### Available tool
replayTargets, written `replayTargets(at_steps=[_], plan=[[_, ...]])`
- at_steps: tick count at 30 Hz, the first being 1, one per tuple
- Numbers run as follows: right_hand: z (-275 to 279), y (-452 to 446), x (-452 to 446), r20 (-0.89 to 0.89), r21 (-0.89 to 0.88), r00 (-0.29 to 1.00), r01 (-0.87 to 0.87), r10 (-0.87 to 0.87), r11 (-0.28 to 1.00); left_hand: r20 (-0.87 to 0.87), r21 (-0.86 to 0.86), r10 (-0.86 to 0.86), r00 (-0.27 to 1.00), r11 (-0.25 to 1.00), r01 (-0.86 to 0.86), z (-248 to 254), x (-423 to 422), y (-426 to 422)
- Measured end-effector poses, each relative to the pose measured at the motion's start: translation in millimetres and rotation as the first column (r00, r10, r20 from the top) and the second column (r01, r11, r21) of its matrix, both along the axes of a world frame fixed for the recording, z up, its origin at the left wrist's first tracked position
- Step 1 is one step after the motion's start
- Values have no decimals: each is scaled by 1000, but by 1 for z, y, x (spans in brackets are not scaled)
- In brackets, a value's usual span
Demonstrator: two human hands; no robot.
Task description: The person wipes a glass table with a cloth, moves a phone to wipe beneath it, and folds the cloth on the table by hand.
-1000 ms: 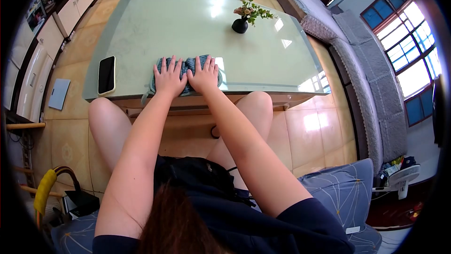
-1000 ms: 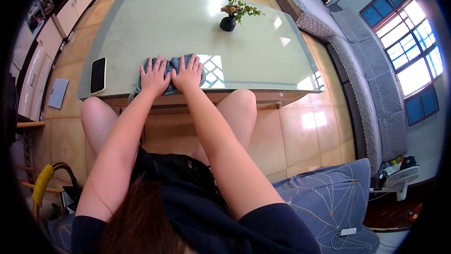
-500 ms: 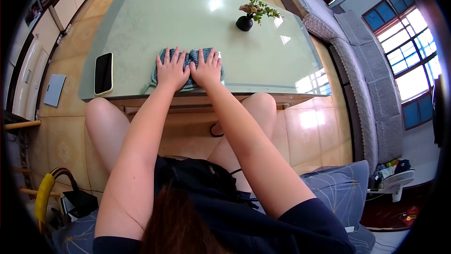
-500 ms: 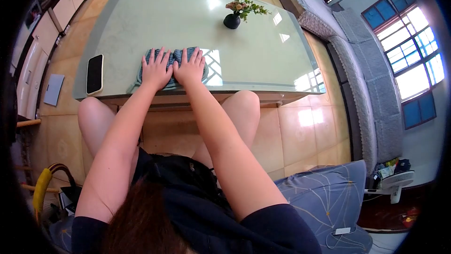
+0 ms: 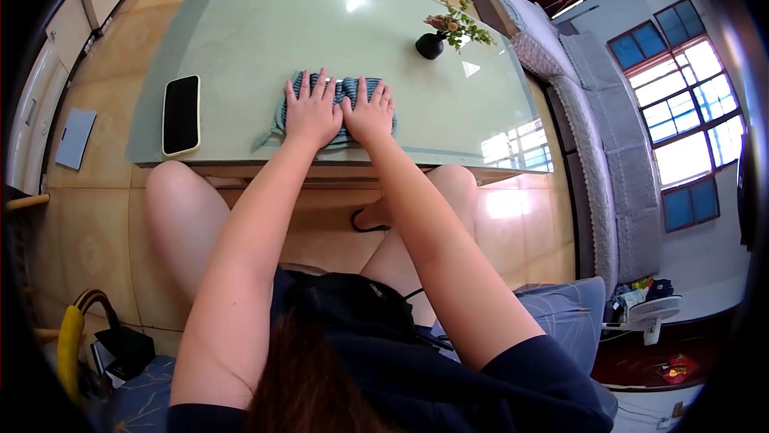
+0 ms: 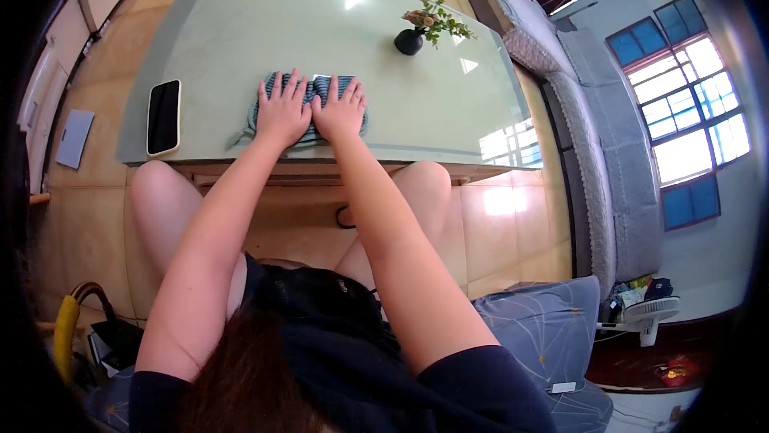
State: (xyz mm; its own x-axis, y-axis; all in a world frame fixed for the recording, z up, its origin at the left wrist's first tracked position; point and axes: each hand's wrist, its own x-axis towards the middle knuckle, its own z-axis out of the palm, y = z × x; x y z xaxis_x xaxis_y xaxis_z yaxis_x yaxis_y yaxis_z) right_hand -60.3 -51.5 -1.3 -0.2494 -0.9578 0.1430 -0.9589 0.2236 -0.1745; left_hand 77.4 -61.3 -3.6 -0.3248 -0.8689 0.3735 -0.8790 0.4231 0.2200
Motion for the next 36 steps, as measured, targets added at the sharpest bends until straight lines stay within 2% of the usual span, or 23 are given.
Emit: replayTargets(at_steps=[2,6,13,19,36], plan=[[6,1,3,-4,31,1000,26,-26,999,-32,14,-9,999,1000,10,3,1,2],[5,-2,4,-37,37,998,58,-57,998,-121,-64,-58,991,997,51,-2,6,3],[-2,-5,21,-55,-37,989,133,-135,990,-56,53,4,998,999,-1,6,30,7],[-1,-11,45,-56,-42,992,114,-116,993,-114,16,33,993,999,-31,-1,49,3],[3,-16,57,-64,3,992,112,-111,994,-118,23,31,993,999,-28,0,58,2]])
